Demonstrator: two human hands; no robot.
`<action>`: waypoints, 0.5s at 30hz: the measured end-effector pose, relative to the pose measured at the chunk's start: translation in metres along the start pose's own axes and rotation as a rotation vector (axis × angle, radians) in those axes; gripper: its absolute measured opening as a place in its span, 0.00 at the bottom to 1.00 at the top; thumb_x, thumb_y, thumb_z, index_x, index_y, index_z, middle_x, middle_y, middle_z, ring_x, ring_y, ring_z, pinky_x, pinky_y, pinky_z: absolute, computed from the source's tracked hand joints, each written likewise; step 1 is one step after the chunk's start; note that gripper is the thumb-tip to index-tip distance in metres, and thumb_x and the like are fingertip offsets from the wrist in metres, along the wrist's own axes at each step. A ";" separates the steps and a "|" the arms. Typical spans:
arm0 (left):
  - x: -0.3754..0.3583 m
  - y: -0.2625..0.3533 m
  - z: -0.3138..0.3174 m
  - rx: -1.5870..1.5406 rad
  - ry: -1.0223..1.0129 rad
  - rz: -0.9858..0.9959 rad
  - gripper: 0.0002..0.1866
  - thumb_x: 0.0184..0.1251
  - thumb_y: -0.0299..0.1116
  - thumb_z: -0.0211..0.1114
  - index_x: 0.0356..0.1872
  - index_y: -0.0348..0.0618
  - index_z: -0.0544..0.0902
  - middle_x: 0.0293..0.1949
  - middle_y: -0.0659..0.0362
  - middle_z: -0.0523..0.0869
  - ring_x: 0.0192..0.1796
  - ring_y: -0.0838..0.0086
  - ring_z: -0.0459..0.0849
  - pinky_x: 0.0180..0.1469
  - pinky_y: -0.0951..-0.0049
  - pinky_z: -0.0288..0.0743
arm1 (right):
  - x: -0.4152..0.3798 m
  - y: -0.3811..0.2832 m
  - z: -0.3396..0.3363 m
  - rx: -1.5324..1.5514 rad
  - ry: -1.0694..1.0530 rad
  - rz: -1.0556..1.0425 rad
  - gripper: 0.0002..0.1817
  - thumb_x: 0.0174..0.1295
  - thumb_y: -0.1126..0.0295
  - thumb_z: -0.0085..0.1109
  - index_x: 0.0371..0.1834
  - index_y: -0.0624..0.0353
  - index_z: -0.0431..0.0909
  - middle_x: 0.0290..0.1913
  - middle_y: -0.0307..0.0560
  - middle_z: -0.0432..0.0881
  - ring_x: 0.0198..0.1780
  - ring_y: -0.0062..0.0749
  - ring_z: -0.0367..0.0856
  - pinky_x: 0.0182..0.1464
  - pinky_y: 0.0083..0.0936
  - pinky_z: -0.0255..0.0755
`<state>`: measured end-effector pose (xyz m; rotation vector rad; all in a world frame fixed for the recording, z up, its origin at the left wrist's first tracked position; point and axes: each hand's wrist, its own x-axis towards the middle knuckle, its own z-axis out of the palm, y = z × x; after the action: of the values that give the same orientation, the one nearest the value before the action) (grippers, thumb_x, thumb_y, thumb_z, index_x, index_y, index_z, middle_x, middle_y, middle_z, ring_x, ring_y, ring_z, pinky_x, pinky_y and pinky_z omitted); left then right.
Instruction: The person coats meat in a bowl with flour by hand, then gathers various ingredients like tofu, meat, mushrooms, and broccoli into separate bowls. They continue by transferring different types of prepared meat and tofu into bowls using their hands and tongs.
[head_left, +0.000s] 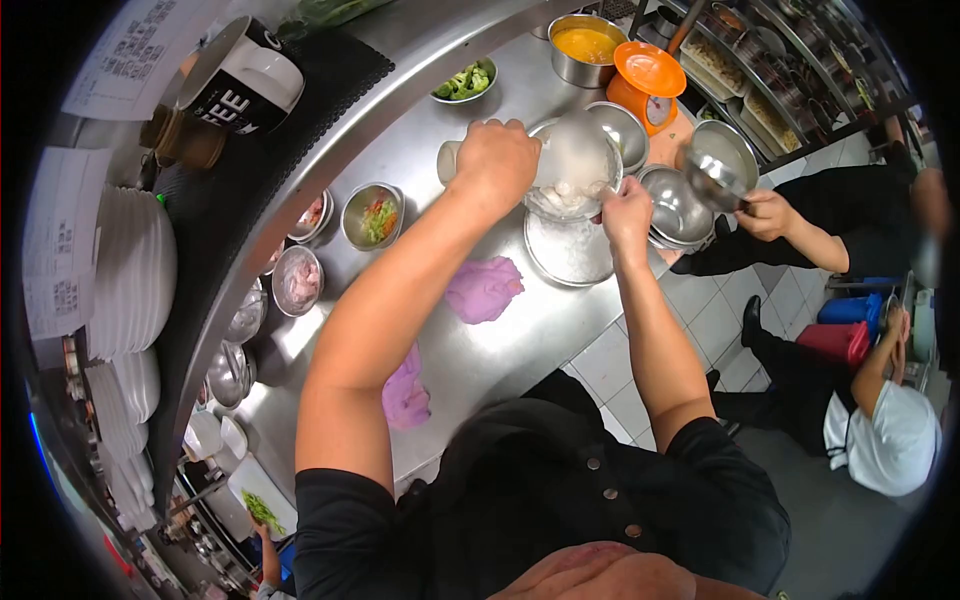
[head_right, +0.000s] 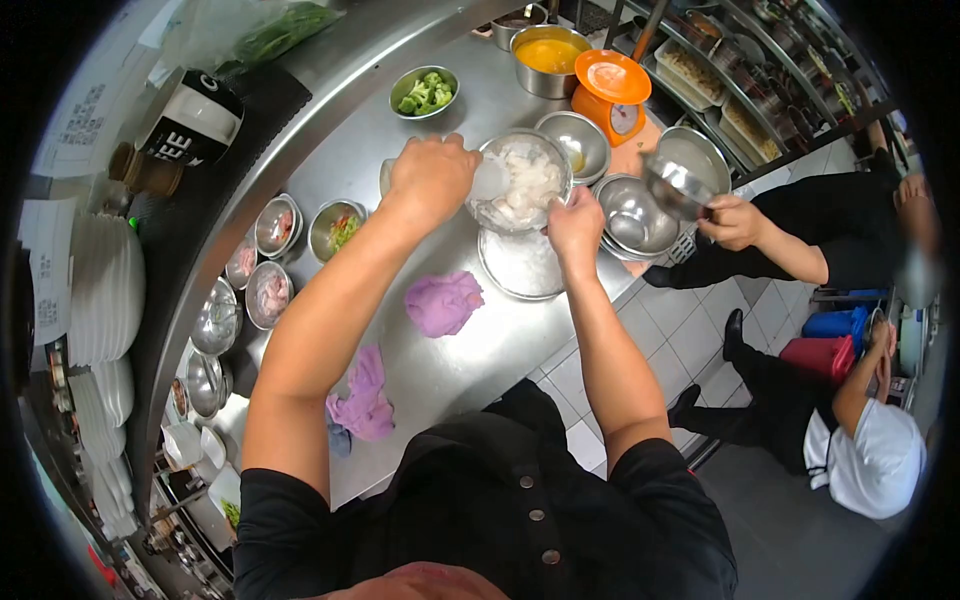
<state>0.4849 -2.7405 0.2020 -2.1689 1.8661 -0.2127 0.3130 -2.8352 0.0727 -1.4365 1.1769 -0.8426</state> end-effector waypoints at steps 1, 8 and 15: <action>-0.004 -0.001 -0.001 0.000 0.000 -0.002 0.14 0.67 0.29 0.57 0.49 0.51 0.88 0.46 0.54 0.86 0.47 0.62 0.88 0.48 0.62 0.81 | -0.005 0.003 -0.001 0.000 -0.002 -0.001 0.11 0.57 0.79 0.59 0.21 0.63 0.67 0.21 0.41 0.71 0.19 0.26 0.75 0.18 0.27 0.74; -0.033 0.007 -0.014 -0.135 -0.120 0.018 0.16 0.60 0.30 0.67 0.51 0.51 0.88 0.47 0.54 0.87 0.51 0.61 0.88 0.51 0.59 0.81 | -0.031 0.008 -0.006 -0.040 -0.024 -0.001 0.08 0.59 0.75 0.60 0.27 0.70 0.73 0.21 0.53 0.79 0.20 0.36 0.84 0.23 0.32 0.79; -0.057 -0.007 0.048 -0.573 0.080 -0.117 0.33 0.48 0.35 0.80 0.60 0.47 0.82 0.47 0.54 0.88 0.54 0.55 0.86 0.57 0.57 0.79 | -0.045 -0.001 -0.021 0.023 -0.009 0.004 0.09 0.59 0.78 0.59 0.25 0.67 0.70 0.22 0.48 0.78 0.19 0.31 0.81 0.21 0.30 0.79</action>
<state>0.4956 -2.6784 0.1621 -2.6712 2.0302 0.2512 0.2817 -2.7981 0.0816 -1.4168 1.1596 -0.8437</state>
